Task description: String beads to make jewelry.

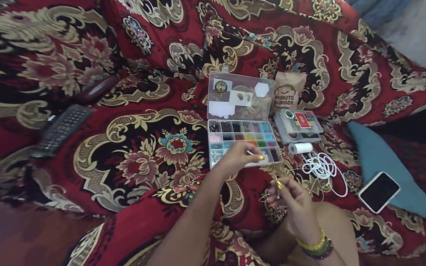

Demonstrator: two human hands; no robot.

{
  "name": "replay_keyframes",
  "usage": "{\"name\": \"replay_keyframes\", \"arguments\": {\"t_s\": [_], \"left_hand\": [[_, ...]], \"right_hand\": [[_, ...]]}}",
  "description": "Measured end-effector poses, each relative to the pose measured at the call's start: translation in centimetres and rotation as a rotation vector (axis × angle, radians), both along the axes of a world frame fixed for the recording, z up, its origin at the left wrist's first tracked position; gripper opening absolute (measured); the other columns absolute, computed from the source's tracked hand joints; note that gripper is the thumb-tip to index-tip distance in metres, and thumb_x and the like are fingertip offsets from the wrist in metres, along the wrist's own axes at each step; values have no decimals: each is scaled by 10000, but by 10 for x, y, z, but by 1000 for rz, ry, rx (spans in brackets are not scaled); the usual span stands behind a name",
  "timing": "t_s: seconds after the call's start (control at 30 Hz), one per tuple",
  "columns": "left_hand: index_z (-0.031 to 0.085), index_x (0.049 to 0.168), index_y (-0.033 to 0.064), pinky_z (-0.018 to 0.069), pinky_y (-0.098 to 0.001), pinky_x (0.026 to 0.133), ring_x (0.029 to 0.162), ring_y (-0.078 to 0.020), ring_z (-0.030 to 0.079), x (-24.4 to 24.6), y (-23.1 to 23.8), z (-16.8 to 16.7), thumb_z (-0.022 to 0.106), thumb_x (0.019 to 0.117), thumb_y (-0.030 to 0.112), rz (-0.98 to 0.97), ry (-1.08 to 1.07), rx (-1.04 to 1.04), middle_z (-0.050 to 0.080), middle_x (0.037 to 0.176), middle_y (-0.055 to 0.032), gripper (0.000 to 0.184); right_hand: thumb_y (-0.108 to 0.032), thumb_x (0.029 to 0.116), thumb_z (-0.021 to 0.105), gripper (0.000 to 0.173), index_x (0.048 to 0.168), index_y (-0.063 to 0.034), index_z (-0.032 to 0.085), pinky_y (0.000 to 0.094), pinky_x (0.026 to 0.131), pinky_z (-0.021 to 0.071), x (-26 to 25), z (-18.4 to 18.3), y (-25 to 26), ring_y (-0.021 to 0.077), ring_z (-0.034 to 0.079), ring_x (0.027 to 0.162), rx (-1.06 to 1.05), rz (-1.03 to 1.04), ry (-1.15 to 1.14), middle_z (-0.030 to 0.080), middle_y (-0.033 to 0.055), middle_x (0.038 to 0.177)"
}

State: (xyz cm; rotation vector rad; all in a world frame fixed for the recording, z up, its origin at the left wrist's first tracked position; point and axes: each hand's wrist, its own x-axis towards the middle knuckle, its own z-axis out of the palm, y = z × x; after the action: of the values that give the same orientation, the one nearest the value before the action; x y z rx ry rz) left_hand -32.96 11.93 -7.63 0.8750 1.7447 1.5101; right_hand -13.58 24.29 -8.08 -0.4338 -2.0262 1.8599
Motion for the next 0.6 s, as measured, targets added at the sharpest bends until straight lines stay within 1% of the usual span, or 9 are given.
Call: {"name": "replay_keyframes", "arguments": {"t_s": [0.03,0.1,0.13,0.2,0.27,0.33,0.4,0.5,0.6], "left_hand": [[720,1086,-20,543,-364,920,960,-166,671,-7,-6,2,654,990,135,68,130,-107,703,1083,-121,194],[748,1100,12,489,-524,993,1064,-314,670,-16,-16,6,647,1007,185,172,345,-384,721,1103,-175,220],[750,1104,21,459,-566,1019,1113,-358,654,-17,-18,7,641,1011,196,184,399,-524,715,1123,-192,227],[747,1127,33,404,-606,1058,1183,-387,623,-17,-16,7,631,1012,201,137,424,-726,702,1176,-202,235],[743,1142,35,373,-622,1072,1213,-401,597,-14,-10,4,631,1003,169,69,430,-822,685,1213,-207,224],[739,1145,27,375,-623,1071,1232,-419,580,-10,-4,2,643,984,126,26,470,-875,672,1234,-221,213],[737,1133,9,379,-614,1071,1235,-427,575,-6,2,0,649,971,97,17,511,-903,668,1229,-231,204],[712,1123,-27,365,-594,1083,1255,-411,561,-2,8,-2,609,976,58,5,547,-948,655,1249,-229,198],[689,1125,-62,375,-585,1078,1264,-415,557,1,12,-4,574,966,9,1,583,-984,646,1260,-241,209]], "right_hand": [[-45,1020,476,196,1065,6,660,257,589,624,0,0,0,118,724,660,-1,-8,0,747,42,842],[-51,1024,483,190,1068,2,661,246,570,616,-1,0,0,107,722,659,3,-25,-8,746,29,826],[-55,1025,484,188,1065,-2,661,235,558,607,-1,0,0,97,720,666,11,-29,-14,747,24,830],[-63,1021,491,187,1058,-10,667,212,540,583,-1,0,0,80,719,703,40,-36,-26,760,29,893],[-77,1016,505,192,1062,-13,680,194,533,567,-1,-1,1,69,723,746,79,-44,-38,770,44,1001],[-87,1008,517,203,1072,-17,697,178,517,542,-2,-2,3,44,686,694,106,-51,-28,762,43,1060],[-80,1001,520,204,1068,-14,702,172,527,541,-1,-1,3,35,666,671,115,-49,-6,754,37,1061],[-64,1011,517,190,1065,-14,691,210,582,597,0,1,2,84,723,751,79,-27,4,762,49,1033],[-58,1016,516,180,1061,-6,682,243,609,620,1,3,-1,116,730,736,26,-3,18,758,67,994]]}}
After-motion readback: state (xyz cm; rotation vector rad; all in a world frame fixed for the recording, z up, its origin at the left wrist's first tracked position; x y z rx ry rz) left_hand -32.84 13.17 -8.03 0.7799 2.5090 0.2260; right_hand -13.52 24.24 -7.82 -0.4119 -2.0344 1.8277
